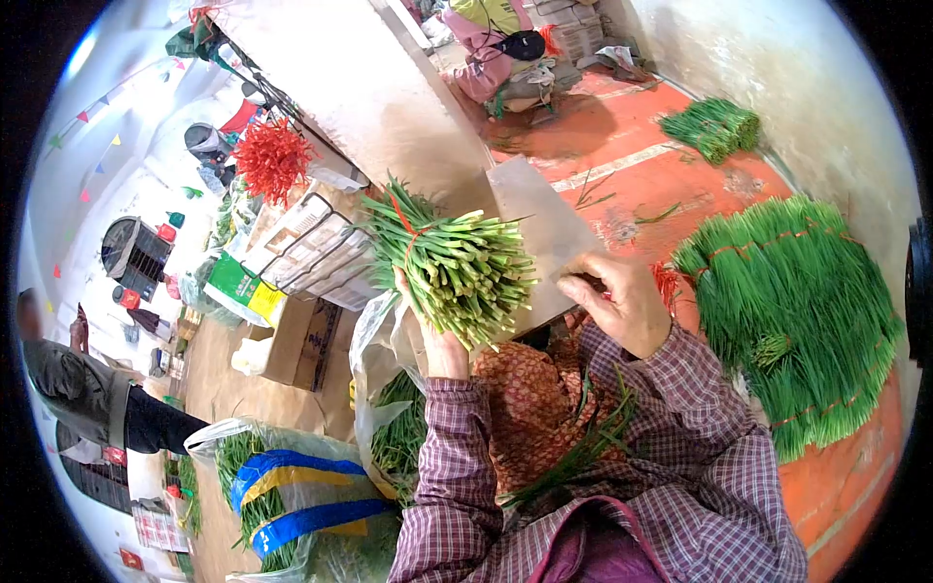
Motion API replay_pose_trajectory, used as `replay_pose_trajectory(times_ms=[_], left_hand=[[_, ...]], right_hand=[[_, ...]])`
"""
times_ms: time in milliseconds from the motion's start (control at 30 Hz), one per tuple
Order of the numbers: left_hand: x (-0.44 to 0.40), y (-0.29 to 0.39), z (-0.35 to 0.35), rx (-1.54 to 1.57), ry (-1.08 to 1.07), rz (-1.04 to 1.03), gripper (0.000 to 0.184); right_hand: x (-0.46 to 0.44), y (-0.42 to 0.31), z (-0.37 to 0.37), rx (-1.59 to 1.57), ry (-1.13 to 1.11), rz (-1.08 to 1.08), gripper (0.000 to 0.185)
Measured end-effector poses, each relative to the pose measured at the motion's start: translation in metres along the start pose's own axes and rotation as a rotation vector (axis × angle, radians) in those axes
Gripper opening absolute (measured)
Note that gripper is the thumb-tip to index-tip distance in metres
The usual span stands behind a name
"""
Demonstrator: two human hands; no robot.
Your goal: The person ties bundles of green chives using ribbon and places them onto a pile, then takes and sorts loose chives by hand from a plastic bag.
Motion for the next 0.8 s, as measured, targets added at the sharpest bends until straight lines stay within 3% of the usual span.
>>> replay_pose_trajectory(times_ms=[133,267,367,433,533,600,667,733,800], left_hand=[[-0.003,-0.007,-0.004,0.026,-0.024,0.019,0.059],[-0.006,-0.011,-0.002,0.062,-0.051,0.049,0.058],[-0.008,-0.012,-0.006,0.118,-0.062,0.068,0.058],[-0.014,-0.012,-0.005,0.205,-0.064,0.082,0.058],[-0.028,-0.019,-0.002,0.452,0.008,0.135,0.056],[-0.031,-0.023,-0.006,0.547,0.04,0.198,0.056],[-0.027,-0.028,-0.013,0.566,0.038,0.232,0.059],[-0.024,-0.031,-0.019,0.566,0.039,0.253,0.059],[-0.024,-0.032,-0.021,0.549,0.032,0.231,0.06]], right_hand=[[0.001,0.019,-0.017,0.051,-0.023,-0.027,0.027],[0.002,0.032,-0.032,-0.17,-0.065,-0.066,0.03],[0.005,0.041,-0.034,-0.338,-0.12,-0.219,0.029],[0.012,0.037,-0.03,-0.168,-0.227,-0.108,0.026],[0.037,0.021,-0.029,-0.352,-0.421,-0.043,0.025],[0.049,0.008,-0.024,-0.326,-0.64,-0.131,0.024],[0.044,-0.001,-0.015,-0.248,-0.575,-0.134,0.021],[0.027,-0.012,0.015,0.048,-0.051,0.091,0.015],[0.021,-0.012,0.015,0.023,0.005,-0.002,0.012]])
Point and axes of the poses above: each hand's wrist, its own x-axis away from the middle knuckle, its own z-axis out of the back of the hand, y = z × x, the point moved 6 cm from there along -x, towards the middle knuckle, and after that the axes turned 6 degrees about z, right-handed, at the moved point
